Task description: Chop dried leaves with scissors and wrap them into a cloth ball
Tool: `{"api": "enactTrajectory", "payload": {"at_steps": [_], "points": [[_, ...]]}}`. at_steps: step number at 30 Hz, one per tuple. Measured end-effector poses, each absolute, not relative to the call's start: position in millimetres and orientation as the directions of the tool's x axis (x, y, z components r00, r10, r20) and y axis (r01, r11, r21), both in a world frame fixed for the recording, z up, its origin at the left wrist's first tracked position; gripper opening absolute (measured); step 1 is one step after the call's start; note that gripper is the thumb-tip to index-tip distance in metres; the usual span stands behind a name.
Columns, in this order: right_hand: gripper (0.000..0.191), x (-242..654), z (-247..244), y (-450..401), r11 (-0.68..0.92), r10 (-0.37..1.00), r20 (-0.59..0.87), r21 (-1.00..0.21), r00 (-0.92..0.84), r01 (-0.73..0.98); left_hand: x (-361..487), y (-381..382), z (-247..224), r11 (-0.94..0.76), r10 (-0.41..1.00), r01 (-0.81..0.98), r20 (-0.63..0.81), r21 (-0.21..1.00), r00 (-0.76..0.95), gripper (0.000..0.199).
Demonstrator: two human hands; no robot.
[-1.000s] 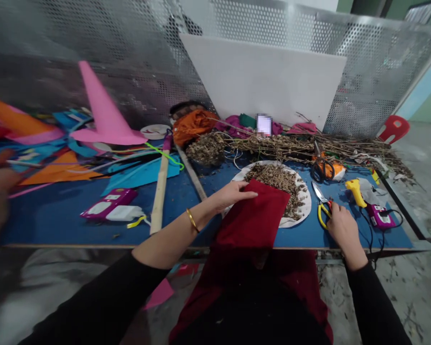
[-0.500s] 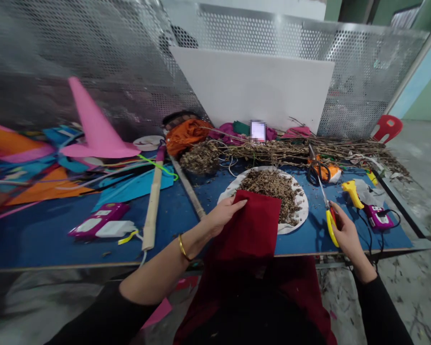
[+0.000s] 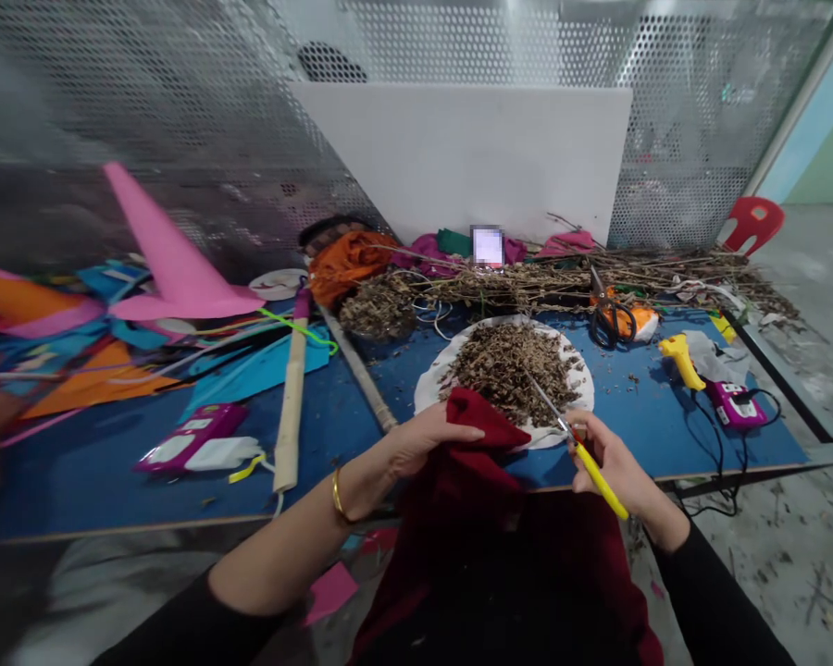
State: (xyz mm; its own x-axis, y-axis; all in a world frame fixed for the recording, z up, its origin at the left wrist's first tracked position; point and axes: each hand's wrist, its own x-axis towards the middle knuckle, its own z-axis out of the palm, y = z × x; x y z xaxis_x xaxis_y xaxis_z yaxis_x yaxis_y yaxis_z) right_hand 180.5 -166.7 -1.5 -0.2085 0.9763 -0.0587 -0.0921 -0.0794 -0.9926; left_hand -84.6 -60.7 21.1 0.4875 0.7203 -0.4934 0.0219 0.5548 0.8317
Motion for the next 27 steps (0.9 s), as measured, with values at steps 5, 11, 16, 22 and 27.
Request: {"api": "enactTrajectory", "payload": {"at_steps": [5,11,16,22,27], "points": [[0.079,175,-4,-165,-0.040,0.993,-0.047,-0.997,-0.109,0.072,-91,-63,15,0.463,0.794,0.131,-0.476,0.876,0.377,0.032],[0.066,171,4,-171,0.069,0.993,0.014,-0.869,-0.114,0.490,-85,-72,19,0.464,0.867,-0.099,-0.428,0.880,0.255,0.035],[0.065,172,22,-180,0.093,0.982,-0.053,-0.693,-0.179,0.715,-77,-80,31,0.421,0.907,-0.267,-0.391,0.867,0.160,0.032],[0.071,175,24,-185,0.100,0.976,-0.089,-0.627,-0.199,0.772,-73,-89,37,0.411,0.912,-0.326,-0.379,0.851,0.160,0.031],[0.074,173,29,-183,0.092,0.966,-0.121,-0.665,-0.228,0.741,-75,-93,32,0.383,0.922,-0.296,-0.347,0.875,0.168,0.034]]}}
